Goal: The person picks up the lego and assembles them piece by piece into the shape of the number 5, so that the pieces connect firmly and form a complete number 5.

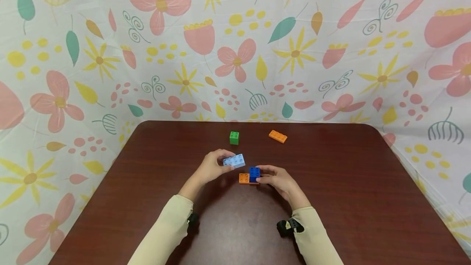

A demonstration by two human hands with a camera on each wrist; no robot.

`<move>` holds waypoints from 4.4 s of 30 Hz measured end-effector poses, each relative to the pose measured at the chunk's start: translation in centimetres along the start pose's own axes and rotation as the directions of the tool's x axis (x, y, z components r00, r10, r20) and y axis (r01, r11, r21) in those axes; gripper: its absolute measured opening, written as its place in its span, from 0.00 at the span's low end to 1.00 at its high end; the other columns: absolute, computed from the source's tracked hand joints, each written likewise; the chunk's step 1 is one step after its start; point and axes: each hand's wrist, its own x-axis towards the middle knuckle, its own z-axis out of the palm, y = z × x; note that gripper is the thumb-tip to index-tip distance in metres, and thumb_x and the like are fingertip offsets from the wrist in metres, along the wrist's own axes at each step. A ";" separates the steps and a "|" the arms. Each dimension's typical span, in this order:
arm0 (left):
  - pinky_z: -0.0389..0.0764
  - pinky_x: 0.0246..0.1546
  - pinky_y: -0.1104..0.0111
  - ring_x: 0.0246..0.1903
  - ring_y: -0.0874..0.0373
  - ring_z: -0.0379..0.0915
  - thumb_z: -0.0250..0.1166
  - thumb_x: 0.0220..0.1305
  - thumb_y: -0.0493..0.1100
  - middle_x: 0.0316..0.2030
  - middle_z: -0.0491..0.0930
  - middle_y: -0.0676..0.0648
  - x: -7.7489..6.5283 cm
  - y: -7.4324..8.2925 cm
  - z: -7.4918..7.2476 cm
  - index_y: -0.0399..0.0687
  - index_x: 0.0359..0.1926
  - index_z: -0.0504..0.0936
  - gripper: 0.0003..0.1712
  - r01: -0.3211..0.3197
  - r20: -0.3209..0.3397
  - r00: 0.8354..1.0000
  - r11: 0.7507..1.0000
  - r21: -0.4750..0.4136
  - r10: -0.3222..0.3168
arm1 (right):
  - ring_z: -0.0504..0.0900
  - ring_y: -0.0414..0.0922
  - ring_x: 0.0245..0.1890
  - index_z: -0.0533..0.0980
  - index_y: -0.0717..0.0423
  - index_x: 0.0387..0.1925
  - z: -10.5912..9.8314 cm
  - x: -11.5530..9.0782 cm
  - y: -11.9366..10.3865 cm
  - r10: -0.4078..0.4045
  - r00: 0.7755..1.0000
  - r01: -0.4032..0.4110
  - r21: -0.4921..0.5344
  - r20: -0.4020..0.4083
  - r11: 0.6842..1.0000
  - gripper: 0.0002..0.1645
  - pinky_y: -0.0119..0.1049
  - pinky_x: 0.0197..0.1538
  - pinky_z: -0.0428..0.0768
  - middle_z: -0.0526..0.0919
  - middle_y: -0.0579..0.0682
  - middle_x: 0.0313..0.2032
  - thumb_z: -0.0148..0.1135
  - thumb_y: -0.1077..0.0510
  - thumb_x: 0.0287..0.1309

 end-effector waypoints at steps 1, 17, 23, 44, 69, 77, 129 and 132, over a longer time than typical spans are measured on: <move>0.79 0.40 0.64 0.38 0.52 0.74 0.72 0.53 0.34 0.43 0.80 0.44 0.0 0.1 0.1 0.43 0.49 0.82 0.20 -0.006 0.007 1.000 1.000 -0.006 0.006 | 0.70 0.59 0.61 0.72 0.64 0.60 0.0 0.0 0.0 0.003 1.000 -0.003 0.002 -0.004 1.000 0.29 0.52 0.63 0.68 0.70 0.64 0.61 0.67 0.66 0.55; 0.82 0.42 0.60 0.39 0.51 0.78 0.72 0.53 0.31 0.44 0.83 0.42 0.1 0.4 1.8 0.42 0.47 0.81 0.18 -0.087 0.073 0.993 0.994 -0.063 0.091 | 0.72 0.57 0.59 0.72 0.65 0.60 0.0 0.0 0.0 0.002 1.000 -0.002 -0.001 0.007 1.000 0.30 0.51 0.61 0.71 0.72 0.63 0.59 0.68 0.65 0.55; 0.81 0.42 0.64 0.39 0.53 0.76 0.71 0.54 0.33 0.43 0.82 0.45 0.0 0.7 2.1 0.46 0.44 0.81 0.15 -0.063 0.081 0.994 0.997 -0.049 0.067 | 0.72 0.58 0.60 0.71 0.65 0.60 0.0 0.1 0.0 0.007 1.000 -0.007 -0.004 0.001 1.000 0.30 0.52 0.62 0.69 0.72 0.63 0.59 0.68 0.65 0.55; 0.80 0.47 0.62 0.45 0.55 0.77 0.71 0.55 0.36 0.44 0.83 0.48 0.0 0.8 2.7 0.46 0.40 0.87 0.09 -0.097 0.101 0.990 0.995 -0.021 0.098 | 0.74 0.55 0.57 0.70 0.67 0.61 -0.1 0.2 0.2 -0.001 1.000 0.001 -0.014 -0.001 1.000 0.32 0.49 0.60 0.72 0.73 0.63 0.59 0.68 0.65 0.54; 0.81 0.42 0.65 0.46 0.54 0.78 0.70 0.57 0.37 0.45 0.82 0.47 0.1 1.0 3.3 0.44 0.39 0.88 0.08 -0.142 0.112 0.984 0.990 0.019 0.139 | 0.78 0.50 0.53 0.68 0.68 0.62 -0.1 0.1 0.2 -0.009 1.000 0.009 -0.020 0.016 1.000 0.33 0.48 0.59 0.73 0.74 0.63 0.57 0.67 0.65 0.55; 0.81 0.41 0.67 0.45 0.55 0.78 0.70 0.57 0.36 0.46 0.82 0.47 0.2 0.9 3.3 0.43 0.40 0.87 0.08 -0.169 0.133 0.978 0.985 0.028 0.164 | 0.79 0.49 0.51 0.69 0.68 0.61 -0.2 0.2 0.2 -0.005 1.000 0.005 -0.022 0.017 1.000 0.33 0.48 0.59 0.73 0.75 0.62 0.57 0.68 0.65 0.54; 0.80 0.44 0.61 0.49 0.52 0.74 0.66 0.62 0.38 0.48 0.79 0.46 0.2 0.7 3.3 0.45 0.45 0.85 0.10 -0.258 0.197 0.953 0.958 0.126 0.231 | 0.76 0.51 0.56 0.69 0.58 0.65 -0.3 0.1 0.0 -0.040 0.997 0.038 0.026 0.072 0.999 0.34 0.47 0.60 0.71 0.71 0.59 0.61 0.67 0.62 0.57; 0.80 0.44 0.60 0.49 0.53 0.73 0.66 0.62 0.38 0.48 0.79 0.46 0.3 0.7 3.1 0.46 0.45 0.84 0.10 -0.252 0.210 0.952 0.961 0.117 0.224 | 0.75 0.51 0.55 0.69 0.57 0.65 -0.3 0.1 0.0 -0.052 0.995 0.050 0.021 0.084 0.999 0.34 0.50 0.62 0.69 0.70 0.59 0.62 0.67 0.59 0.57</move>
